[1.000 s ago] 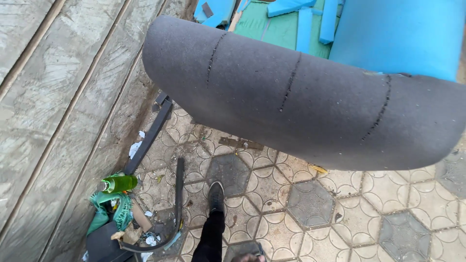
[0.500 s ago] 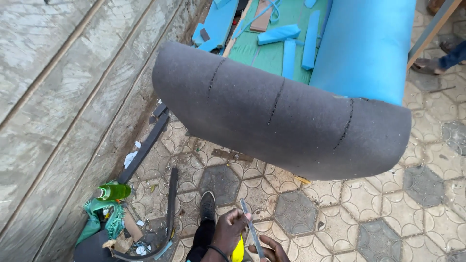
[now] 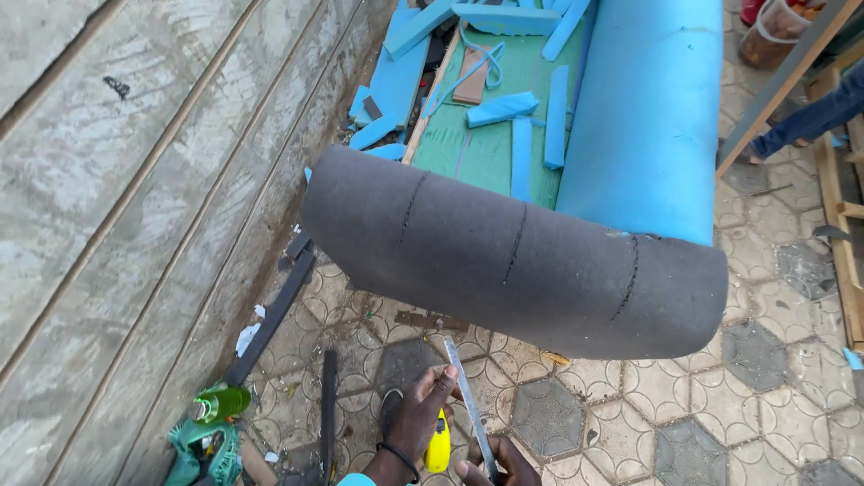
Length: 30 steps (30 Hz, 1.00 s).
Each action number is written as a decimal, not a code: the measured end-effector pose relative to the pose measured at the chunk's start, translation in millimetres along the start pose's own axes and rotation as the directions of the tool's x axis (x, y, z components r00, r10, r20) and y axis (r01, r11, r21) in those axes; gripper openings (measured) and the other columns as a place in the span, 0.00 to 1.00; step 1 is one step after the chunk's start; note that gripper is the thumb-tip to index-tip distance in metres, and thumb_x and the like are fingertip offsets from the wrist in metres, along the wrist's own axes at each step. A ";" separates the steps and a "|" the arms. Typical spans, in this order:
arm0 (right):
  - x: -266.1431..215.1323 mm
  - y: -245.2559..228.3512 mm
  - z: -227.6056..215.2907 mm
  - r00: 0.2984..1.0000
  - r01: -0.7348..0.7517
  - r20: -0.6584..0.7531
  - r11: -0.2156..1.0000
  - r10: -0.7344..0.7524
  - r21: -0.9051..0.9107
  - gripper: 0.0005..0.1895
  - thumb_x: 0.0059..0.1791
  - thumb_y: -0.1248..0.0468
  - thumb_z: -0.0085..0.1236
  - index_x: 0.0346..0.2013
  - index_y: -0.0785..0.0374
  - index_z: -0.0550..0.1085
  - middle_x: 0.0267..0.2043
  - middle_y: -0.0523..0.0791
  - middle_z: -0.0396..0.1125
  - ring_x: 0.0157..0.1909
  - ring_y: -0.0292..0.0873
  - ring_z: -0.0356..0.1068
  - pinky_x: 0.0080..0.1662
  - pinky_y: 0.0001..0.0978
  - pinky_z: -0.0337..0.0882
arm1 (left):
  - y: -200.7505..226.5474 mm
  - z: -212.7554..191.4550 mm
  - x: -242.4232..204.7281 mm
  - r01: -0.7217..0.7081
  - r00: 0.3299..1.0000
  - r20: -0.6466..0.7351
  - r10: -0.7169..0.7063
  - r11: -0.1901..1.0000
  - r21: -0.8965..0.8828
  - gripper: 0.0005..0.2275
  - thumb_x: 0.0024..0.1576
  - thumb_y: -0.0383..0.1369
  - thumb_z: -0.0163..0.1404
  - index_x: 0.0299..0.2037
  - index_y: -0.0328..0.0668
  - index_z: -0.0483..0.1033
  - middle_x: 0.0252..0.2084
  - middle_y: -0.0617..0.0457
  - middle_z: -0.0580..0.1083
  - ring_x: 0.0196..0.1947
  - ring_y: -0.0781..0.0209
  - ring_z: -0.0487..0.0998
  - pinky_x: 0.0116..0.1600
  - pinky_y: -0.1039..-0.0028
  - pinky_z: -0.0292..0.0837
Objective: Measuring and marking a large piece of upholstery foam using a tape measure and a marker for layout
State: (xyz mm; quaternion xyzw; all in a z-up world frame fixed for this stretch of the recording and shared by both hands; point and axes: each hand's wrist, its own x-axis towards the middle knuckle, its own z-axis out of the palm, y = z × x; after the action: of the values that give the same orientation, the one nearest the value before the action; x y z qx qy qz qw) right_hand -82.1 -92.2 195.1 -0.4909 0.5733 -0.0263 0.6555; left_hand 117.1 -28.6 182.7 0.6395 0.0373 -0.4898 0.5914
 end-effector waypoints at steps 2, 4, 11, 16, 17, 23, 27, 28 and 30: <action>-6.7 -25.5 13.1 0.999 0.026 0.020 1.000 -0.025 -0.013 0.15 0.51 0.66 0.93 0.49 0.63 0.94 0.42 0.47 0.88 0.32 0.44 0.77 0.39 0.37 0.76 | 16.8 2.6 -3.6 0.032 0.999 0.024 -0.034 0.998 0.052 0.24 0.72 0.61 0.56 0.42 0.47 0.79 0.33 0.55 0.76 0.28 0.64 0.77 0.35 0.67 0.73; 0.7 -37.4 22.4 0.996 0.081 -0.013 0.937 -0.091 -0.340 0.30 0.42 0.47 0.98 0.57 0.42 0.96 0.50 0.33 0.94 0.54 0.30 0.88 0.59 0.22 0.81 | 31.0 7.3 -2.5 0.103 0.995 -0.009 -0.102 0.990 0.101 0.30 0.69 0.67 0.44 0.55 0.51 0.83 0.51 0.57 0.86 0.37 0.65 0.80 0.40 0.69 0.76; 154.7 44.9 -25.9 0.780 0.519 0.561 0.787 -0.277 -0.334 0.52 0.52 0.20 0.72 0.81 0.44 0.73 0.80 0.39 0.78 0.81 0.39 0.77 0.75 0.37 0.74 | 77.6 6.5 7.0 0.177 0.973 0.109 -0.202 0.962 0.209 0.41 0.71 0.69 0.30 0.79 0.57 0.84 0.57 0.54 0.90 0.50 0.60 0.87 0.57 0.69 0.78; 90.2 -38.0 -12.6 0.896 0.386 0.395 0.795 -0.203 -0.468 0.39 0.50 0.32 0.83 0.70 0.41 0.81 0.62 0.33 0.89 0.67 0.31 0.87 0.65 0.26 0.81 | 43.2 -6.9 49.6 0.084 0.967 0.237 -0.098 0.994 0.066 0.26 0.70 0.56 0.61 0.73 0.55 0.75 0.58 0.57 0.77 0.56 0.60 0.84 0.67 0.63 0.77; 74.5 -59.1 -0.2 0.892 0.393 0.405 0.791 -0.203 -0.469 0.39 0.50 0.32 0.83 0.70 0.41 0.81 0.62 0.33 0.89 0.67 0.31 0.87 0.65 0.26 0.81 | 50.0 -6.2 47.3 0.080 0.969 0.228 -0.092 0.995 0.060 0.26 0.70 0.56 0.61 0.73 0.55 0.75 0.58 0.57 0.77 0.56 0.60 0.84 0.67 0.63 0.77; 36.4 -149.0 27.8 0.952 0.152 -0.163 0.864 -0.258 -0.481 0.39 0.40 0.47 0.97 0.65 0.43 0.89 0.59 0.34 0.96 0.53 0.34 0.95 0.55 0.26 0.97 | 87.5 5.0 20.9 0.159 0.948 0.294 -0.120 0.981 -0.113 0.26 0.70 0.51 0.66 0.72 0.48 0.79 0.61 0.52 0.84 0.59 0.62 0.87 0.63 0.70 0.85; 60.9 -169.6 22.2 0.926 0.290 -0.027 0.755 -0.377 -0.588 0.33 0.45 0.44 0.87 0.63 0.39 0.85 0.45 0.37 0.88 0.39 0.36 0.84 0.46 0.33 0.85 | 96.0 17.8 22.5 0.117 0.962 0.266 -0.056 0.968 -0.222 0.26 0.67 0.45 0.70 0.73 0.45 0.81 0.59 0.51 0.84 0.58 0.61 0.86 0.64 0.69 0.88; 58.0 -183.8 27.5 0.919 0.340 0.009 0.779 -0.395 -0.527 0.31 0.44 0.50 0.87 0.61 0.42 0.87 0.42 0.38 0.87 0.37 0.36 0.79 0.42 0.33 0.80 | 86.3 19.9 35.0 0.032 0.979 0.200 0.026 0.959 -0.281 0.23 0.67 0.40 0.71 0.70 0.42 0.84 0.54 0.52 0.84 0.53 0.62 0.85 0.59 0.69 0.87; 33.9 -228.0 33.6 0.955 0.286 0.069 0.835 -0.289 -0.470 0.33 0.45 0.46 0.90 0.62 0.45 0.86 0.42 0.40 0.82 0.39 0.37 0.74 0.44 0.35 0.76 | 127.9 14.6 18.2 0.055 0.982 0.186 -0.026 0.986 -0.155 0.22 0.69 0.44 0.67 0.69 0.46 0.84 0.53 0.52 0.85 0.50 0.62 0.85 0.55 0.69 0.85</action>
State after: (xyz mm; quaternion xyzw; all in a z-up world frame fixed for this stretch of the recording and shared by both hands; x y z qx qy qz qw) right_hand 76.1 -209.7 319.3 -0.7166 0.4835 0.0156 0.5025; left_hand 198.2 -87.9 265.2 0.5413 0.0349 -0.5539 0.6316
